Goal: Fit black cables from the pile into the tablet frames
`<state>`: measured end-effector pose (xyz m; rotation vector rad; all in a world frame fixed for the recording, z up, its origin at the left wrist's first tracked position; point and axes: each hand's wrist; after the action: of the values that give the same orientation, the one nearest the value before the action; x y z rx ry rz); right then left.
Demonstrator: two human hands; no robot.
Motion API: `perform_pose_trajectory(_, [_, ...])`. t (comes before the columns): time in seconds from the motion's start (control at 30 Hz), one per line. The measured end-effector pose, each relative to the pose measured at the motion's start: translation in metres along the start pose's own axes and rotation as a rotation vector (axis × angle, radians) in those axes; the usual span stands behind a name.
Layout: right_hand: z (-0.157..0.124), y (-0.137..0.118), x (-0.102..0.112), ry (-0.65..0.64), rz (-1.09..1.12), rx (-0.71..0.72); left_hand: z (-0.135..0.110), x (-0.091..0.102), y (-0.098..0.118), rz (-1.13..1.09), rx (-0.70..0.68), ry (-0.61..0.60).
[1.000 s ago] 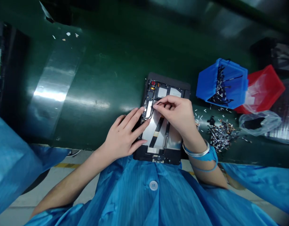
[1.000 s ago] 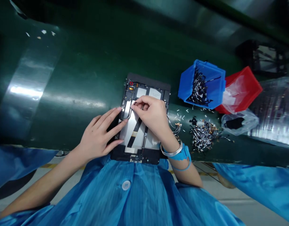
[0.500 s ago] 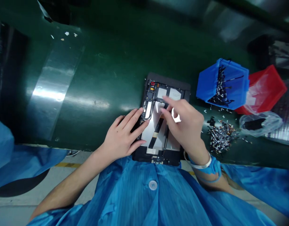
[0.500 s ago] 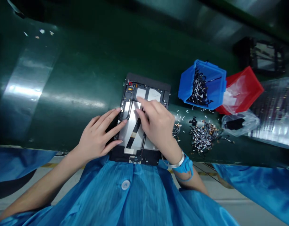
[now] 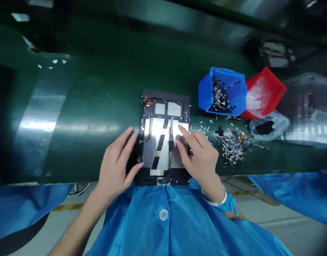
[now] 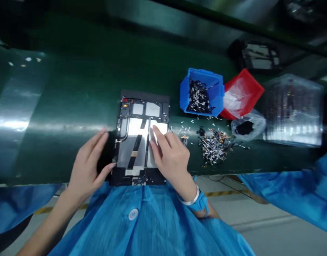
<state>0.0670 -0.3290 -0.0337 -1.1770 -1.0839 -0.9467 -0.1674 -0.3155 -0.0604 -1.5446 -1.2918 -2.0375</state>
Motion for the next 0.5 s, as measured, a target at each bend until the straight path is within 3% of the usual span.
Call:
perform_pose_trajectory(0.1, [-0.033,0.007,-0.007,0.010,0.037,-0.181,-0.009,-0.009,0.014,-0.059,0.152,0.049])
perform_pose_trajectory(0.23, [-0.047,0.005,-0.014,-0.050,0.230,-0.164,-0.012,-0.014,0.032,-0.277,0.236,0.045])
perform_pose_trajectory(0.4, [-0.038,0.003,0.001,0.014,0.558,-0.059,-0.007,0.010,0.045,-0.799,0.487,0.095])
perform_pose_trajectory(0.5, [-0.035,0.024,0.010,0.108,0.648,-0.024,0.010,0.027,0.043,-0.923,0.509,0.176])
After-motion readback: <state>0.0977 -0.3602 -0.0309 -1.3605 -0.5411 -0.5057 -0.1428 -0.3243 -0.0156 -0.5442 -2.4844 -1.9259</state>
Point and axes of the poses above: each hand's wrist, its own z-axis towards the middle knuckle, its own x-axis out of the back of the hand, y = z × x, and after that the axes turned 15 degrees about -y, right-handed
